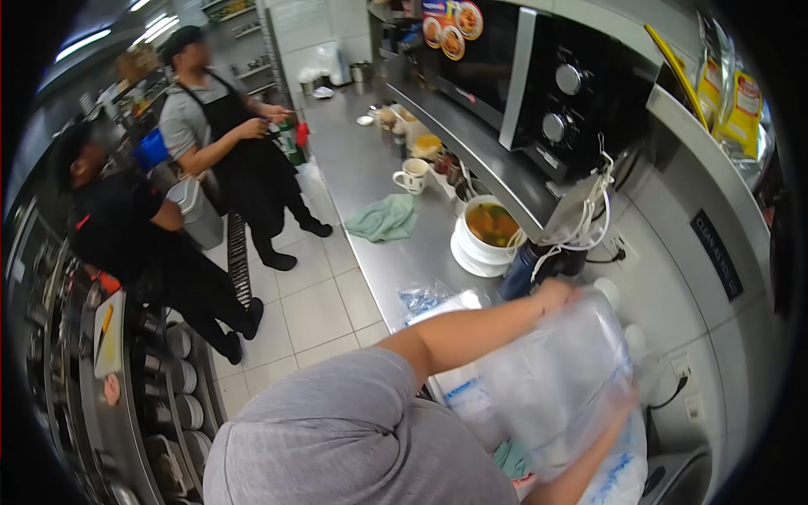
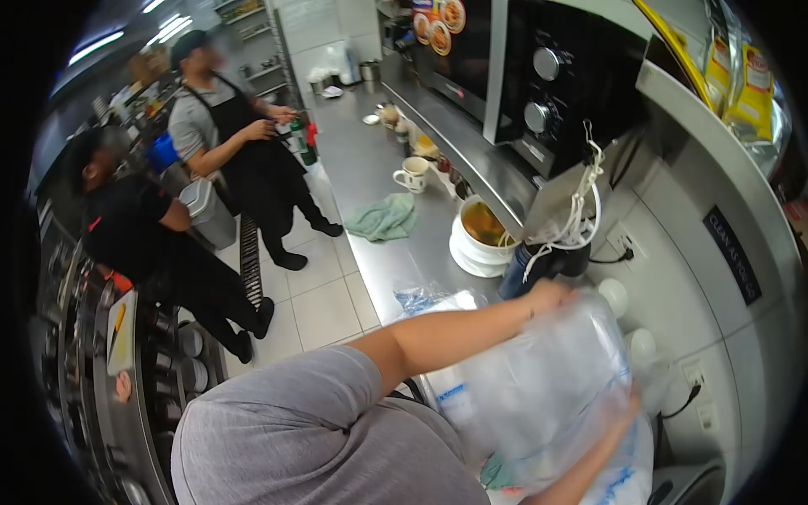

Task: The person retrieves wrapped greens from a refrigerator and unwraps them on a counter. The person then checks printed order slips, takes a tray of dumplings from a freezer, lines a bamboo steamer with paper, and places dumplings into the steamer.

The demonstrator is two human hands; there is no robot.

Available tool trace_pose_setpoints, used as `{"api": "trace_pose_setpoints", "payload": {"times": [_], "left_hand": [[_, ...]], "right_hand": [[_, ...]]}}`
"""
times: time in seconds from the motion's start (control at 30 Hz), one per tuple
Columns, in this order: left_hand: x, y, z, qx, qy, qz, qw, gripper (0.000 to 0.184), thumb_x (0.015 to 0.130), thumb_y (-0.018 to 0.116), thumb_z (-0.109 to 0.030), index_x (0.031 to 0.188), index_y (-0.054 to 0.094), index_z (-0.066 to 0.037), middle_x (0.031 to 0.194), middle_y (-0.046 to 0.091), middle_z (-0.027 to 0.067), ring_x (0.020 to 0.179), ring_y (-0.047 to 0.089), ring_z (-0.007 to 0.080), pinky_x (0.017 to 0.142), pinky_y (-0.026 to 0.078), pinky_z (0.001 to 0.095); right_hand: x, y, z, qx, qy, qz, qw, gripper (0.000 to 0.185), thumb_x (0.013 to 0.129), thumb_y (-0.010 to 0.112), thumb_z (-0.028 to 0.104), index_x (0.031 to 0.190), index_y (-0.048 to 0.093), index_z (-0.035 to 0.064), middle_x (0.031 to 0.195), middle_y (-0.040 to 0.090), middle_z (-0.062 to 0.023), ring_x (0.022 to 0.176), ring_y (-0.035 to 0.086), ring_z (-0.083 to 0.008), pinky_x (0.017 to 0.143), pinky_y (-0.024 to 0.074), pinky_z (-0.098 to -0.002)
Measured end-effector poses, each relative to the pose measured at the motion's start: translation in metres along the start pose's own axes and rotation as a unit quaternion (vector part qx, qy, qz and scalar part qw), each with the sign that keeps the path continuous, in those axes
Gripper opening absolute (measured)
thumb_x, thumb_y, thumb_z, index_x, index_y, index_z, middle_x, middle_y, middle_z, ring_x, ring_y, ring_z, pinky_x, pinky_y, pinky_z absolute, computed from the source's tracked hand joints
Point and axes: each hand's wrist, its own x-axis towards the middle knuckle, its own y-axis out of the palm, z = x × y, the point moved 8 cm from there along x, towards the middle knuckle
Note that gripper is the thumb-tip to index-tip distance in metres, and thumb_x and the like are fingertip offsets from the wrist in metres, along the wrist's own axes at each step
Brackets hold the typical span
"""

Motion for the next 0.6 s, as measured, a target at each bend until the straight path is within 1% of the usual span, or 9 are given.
{"api": "trace_pose_setpoints", "payload": {"times": [0.1,0.17,0.27,0.33,0.4,0.43,0.47,0.53,0.6], "left_hand": [[-0.054,0.007,0.080,0.105,-0.210,-0.039,0.971,0.016,0.087,0.056,-0.015,0.084,0.070,-0.006,0.078,0.065,0.0081,0.066,0.060,0.0244,0.060,0.050,0.0354],[-0.082,0.012,0.119,0.188,-0.260,-0.025,0.947,0.018,0.084,0.055,-0.014,0.079,0.071,-0.006,0.079,0.066,0.0118,0.069,0.063,0.0279,0.064,0.052,0.0371],[-0.082,0.009,0.117,0.267,-0.230,-0.021,0.936,0.021,0.080,0.055,-0.013,0.072,0.073,-0.006,0.080,0.069,0.0174,0.074,0.067,0.0333,0.069,0.054,0.0397],[-0.083,-0.007,0.083,0.200,-0.172,0.060,0.963,0.024,0.079,0.057,-0.022,0.085,0.069,-0.002,0.078,0.066,0.0228,0.075,0.065,0.0399,0.070,0.052,0.0443],[-0.092,-0.053,0.032,0.171,-0.006,-0.049,0.984,0.033,0.083,0.060,-0.030,0.103,0.066,-0.005,0.090,0.068,0.0180,0.087,0.065,0.0342,0.080,0.051,0.0406],[-0.099,-0.074,0.033,0.150,0.019,-0.040,0.988,0.034,0.083,0.064,-0.030,0.104,0.066,-0.004,0.103,0.065,0.0175,0.098,0.061,0.0340,0.087,0.047,0.0405],[-0.115,-0.106,0.013,0.131,0.001,-0.010,0.991,0.032,0.083,0.066,-0.028,0.105,0.066,-0.004,0.105,0.065,0.0167,0.099,0.060,0.0337,0.089,0.046,0.0411],[-0.159,-0.162,0.023,0.220,-0.011,-0.127,0.967,0.036,0.084,0.067,-0.030,0.110,0.065,-0.005,0.112,0.063,0.0174,0.108,0.056,0.0336,0.095,0.042,0.0397],[-0.196,-0.178,0.022,0.291,0.015,-0.067,0.954,0.043,0.083,0.068,-0.036,0.117,0.062,-0.010,0.130,0.052,0.0165,0.125,0.043,0.0353,0.104,0.033,0.0461]], "right_hand": [[0.041,-0.009,-0.123,-0.095,0.020,0.026,0.995,0.022,0.093,0.051,0.030,0.104,0.059,0.0128,0.073,0.057,-0.0034,0.051,0.050,-0.0139,0.041,0.0360,-0.0249],[0.050,-0.018,-0.167,-0.146,0.028,-0.010,0.989,0.022,0.093,0.048,0.029,0.106,0.057,0.0134,0.074,0.058,-0.0031,0.051,0.050,-0.0135,0.037,0.0316,-0.0260],[0.030,-0.001,-0.145,-0.199,0.018,-0.052,0.979,0.019,0.092,0.051,0.026,0.106,0.054,0.0128,0.077,0.058,-0.0020,0.054,0.051,-0.0123,0.041,0.0336,-0.0245],[0.030,-0.021,-0.148,-0.191,-0.031,-0.076,0.978,0.018,0.092,0.052,0.022,0.106,0.053,0.0122,0.077,0.057,-0.0010,0.056,0.051,-0.0118,0.043,0.0351,-0.0239],[0.011,-0.036,-0.131,-0.156,-0.116,-0.064,0.979,0.022,0.094,0.050,0.010,0.115,0.049,0.0049,0.088,0.057,-0.0029,0.066,0.052,-0.0103,0.054,0.0396,-0.0219],[-0.031,-0.032,-0.109,-0.178,-0.178,-0.108,0.962,0.022,0.093,0.052,0.010,0.115,0.050,0.0051,0.087,0.056,-0.0021,0.070,0.052,-0.0098,0.059,0.0420,-0.0224],[-0.053,-0.029,-0.105,-0.179,-0.240,-0.098,0.949,0.021,0.093,0.054,0.010,0.113,0.051,0.0048,0.088,0.056,-0.0022,0.072,0.053,-0.0103,0.062,0.0435,-0.0232],[-0.092,-0.021,-0.106,-0.200,-0.318,-0.063,0.925,0.018,0.091,0.057,0.009,0.109,0.055,0.0041,0.089,0.057,-0.0023,0.076,0.054,-0.0113,0.068,0.0463,-0.0252],[-0.121,0.017,-0.118,-0.243,-0.348,0.025,0.905,0.016,0.089,0.060,0.007,0.104,0.058,0.0031,0.093,0.059,-0.0038,0.080,0.056,-0.0130,0.072,0.0476,-0.0268]]}}
